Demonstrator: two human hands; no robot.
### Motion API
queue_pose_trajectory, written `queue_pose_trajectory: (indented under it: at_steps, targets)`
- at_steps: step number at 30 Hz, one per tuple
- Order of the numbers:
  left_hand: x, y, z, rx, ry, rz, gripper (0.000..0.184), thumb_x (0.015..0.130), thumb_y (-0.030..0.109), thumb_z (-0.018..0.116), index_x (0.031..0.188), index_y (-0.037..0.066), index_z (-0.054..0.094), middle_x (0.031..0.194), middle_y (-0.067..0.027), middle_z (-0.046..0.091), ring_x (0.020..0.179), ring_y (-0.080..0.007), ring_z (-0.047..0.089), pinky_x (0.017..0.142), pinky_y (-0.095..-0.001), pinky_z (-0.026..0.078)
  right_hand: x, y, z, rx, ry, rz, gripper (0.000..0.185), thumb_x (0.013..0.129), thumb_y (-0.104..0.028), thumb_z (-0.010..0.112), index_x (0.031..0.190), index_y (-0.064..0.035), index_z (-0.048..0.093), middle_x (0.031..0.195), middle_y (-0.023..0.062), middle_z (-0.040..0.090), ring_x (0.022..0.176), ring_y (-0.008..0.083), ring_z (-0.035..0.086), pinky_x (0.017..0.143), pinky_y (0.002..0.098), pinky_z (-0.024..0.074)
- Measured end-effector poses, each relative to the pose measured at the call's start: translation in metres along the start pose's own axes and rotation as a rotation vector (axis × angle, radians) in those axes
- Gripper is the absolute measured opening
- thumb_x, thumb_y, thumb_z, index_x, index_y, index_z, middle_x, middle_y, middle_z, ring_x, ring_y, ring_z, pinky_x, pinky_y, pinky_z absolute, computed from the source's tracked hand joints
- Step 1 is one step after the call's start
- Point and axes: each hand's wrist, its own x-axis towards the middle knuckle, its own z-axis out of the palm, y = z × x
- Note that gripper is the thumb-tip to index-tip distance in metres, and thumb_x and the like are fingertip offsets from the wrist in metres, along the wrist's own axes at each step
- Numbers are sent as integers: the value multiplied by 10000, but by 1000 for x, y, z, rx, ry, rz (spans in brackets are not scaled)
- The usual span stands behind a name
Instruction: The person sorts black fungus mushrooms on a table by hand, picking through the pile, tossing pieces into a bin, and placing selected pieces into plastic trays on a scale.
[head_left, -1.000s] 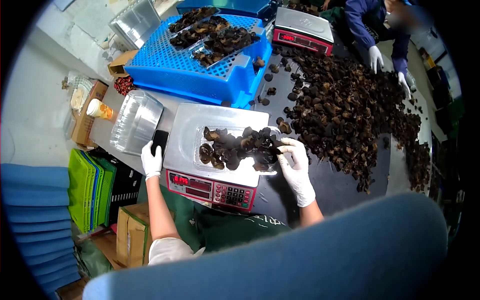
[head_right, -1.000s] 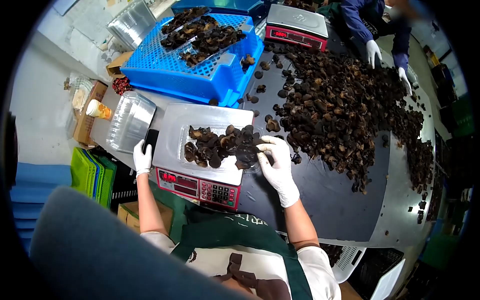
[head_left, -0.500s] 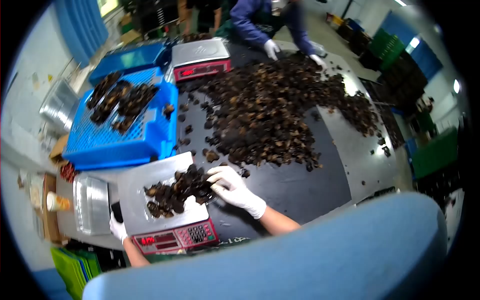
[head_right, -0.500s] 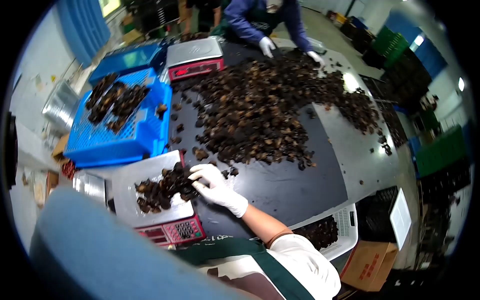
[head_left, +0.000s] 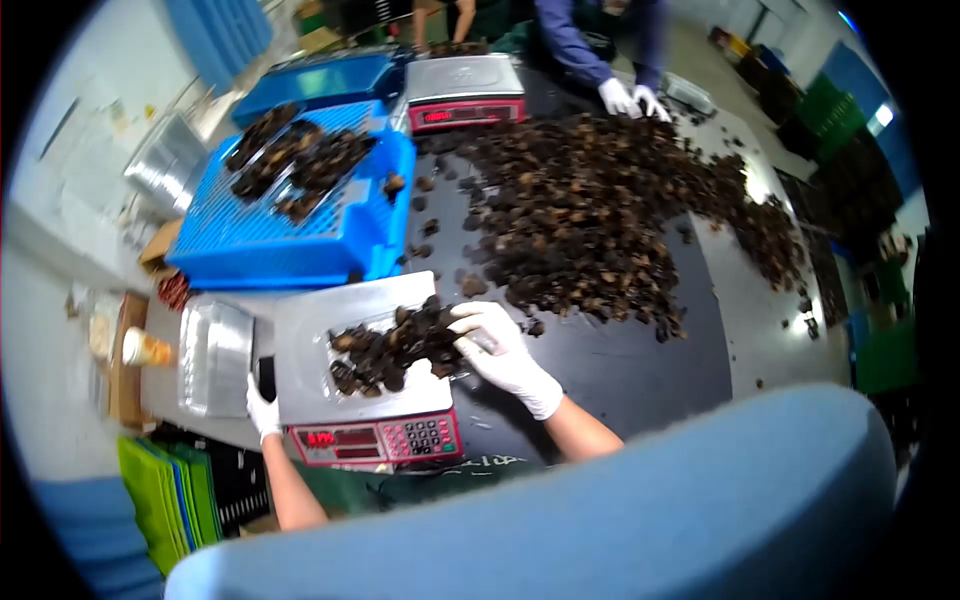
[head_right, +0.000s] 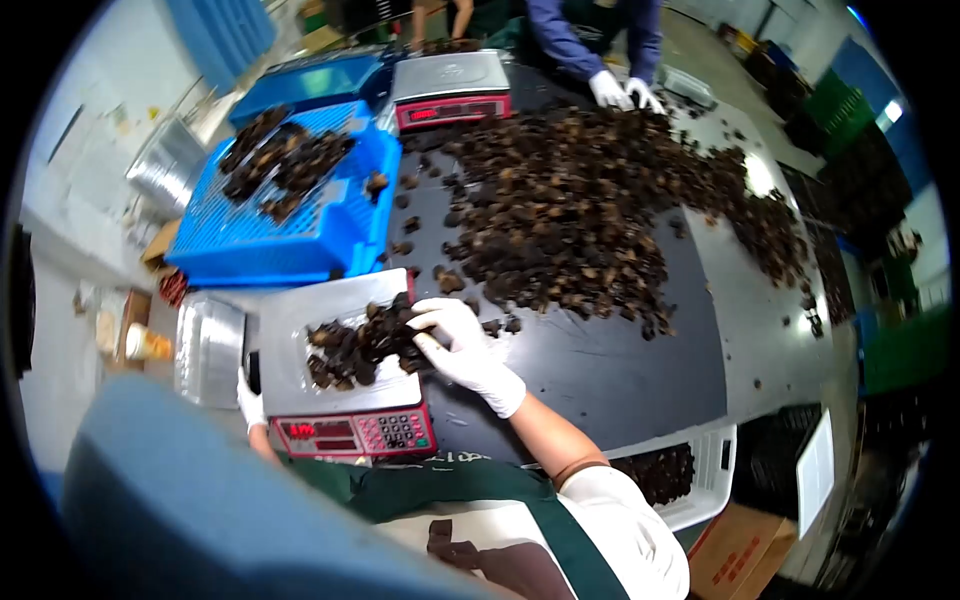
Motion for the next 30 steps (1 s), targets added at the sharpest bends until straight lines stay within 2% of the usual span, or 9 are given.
queue_pose_trajectory:
  at_steps: [2, 5, 10, 13, 16, 18, 23, 27, 30]
  targets:
    - [-1, 10, -9, 21, 135, 2, 739, 795, 269, 768, 1415, 41, 436, 1347, -230, 501, 1230, -367, 497, 1041, -441, 400, 9, -10, 5, 32, 15, -4, 230, 766, -44, 705, 984, -88, 648, 1117, 101, 631, 1037, 287, 587, 925, 399, 446]
    - [-5, 58, -37, -276, 351, -158, 546, 895, 178, 679, 1377, 36, 467, 1263, -171, 517, 1094, -276, 531, 952, -387, 445, 23, -19, 15, -17, -37, -54, 218, 778, -50, 702, 985, -96, 652, 1139, 100, 621, 1080, 298, 556, 940, 399, 430]
    - [-29, 154, -51, -474, 276, 82, 382, 899, 103, 634, 1252, -10, 541, 1192, -153, 551, 1111, -265, 550, 980, -369, 432, 46, -32, 37, -45, -125, -139, 228, 765, -86, 706, 986, -111, 660, 1123, 77, 634, 1073, 287, 557, 956, 402, 405]
    - [-53, 188, -46, -137, 253, 366, 425, 837, 79, 667, 1242, 6, 562, 1211, -159, 582, 1141, -314, 544, 1022, -411, 398, 50, -42, 50, -95, -193, -150, 211, 758, -78, 709, 961, -109, 659, 1117, 73, 636, 1067, 280, 560, 939, 407, 412]
    - [-53, 161, -37, -123, 305, 250, 402, 865, 43, 605, 1261, -2, 548, 1229, -167, 581, 1156, -302, 548, 1029, -384, 403, 52, -45, 53, -151, -251, -235, 212, 749, -88, 709, 954, -103, 660, 1111, 72, 630, 1069, 281, 557, 940, 408, 405]
    - [-45, 115, -34, -151, 308, 39, 383, 872, 57, 583, 1250, -4, 560, 1211, -181, 599, 1148, -340, 545, 1017, -411, 407, 47, -36, 56, -231, -303, -267, 192, 751, -110, 707, 938, -110, 665, 1108, 72, 620, 1072, 285, 545, 958, 428, 385]
    - [-28, -8, -31, -254, 67, -212, 416, 918, 79, 530, 1330, 24, 520, 1272, -209, 597, 1173, -329, 582, 1001, -382, 447, 42, -33, 60, -299, -409, -245, 258, 734, -142, 723, 986, -123, 670, 1147, 87, 606, 1113, 297, 521, 984, 460, 360]
    - [-24, -24, -31, -306, -100, -211, 469, 920, 163, 603, 1355, 19, 502, 1297, -204, 590, 1191, -313, 581, 1017, -371, 447, 42, -40, 58, -261, -370, -205, 333, 692, -139, 737, 1020, -132, 681, 1213, 104, 594, 1179, 330, 487, 1040, 470, 330]
    - [-17, 1, -22, 18, -112, -31, 705, 764, 352, 763, 1343, 32, 518, 1282, -193, 584, 1175, -347, 559, 1014, -413, 436, 44, -48, 50, -223, -306, -143, 338, 688, -92, 730, 1022, -122, 684, 1209, 101, 602, 1179, 325, 491, 1022, 443, 369]
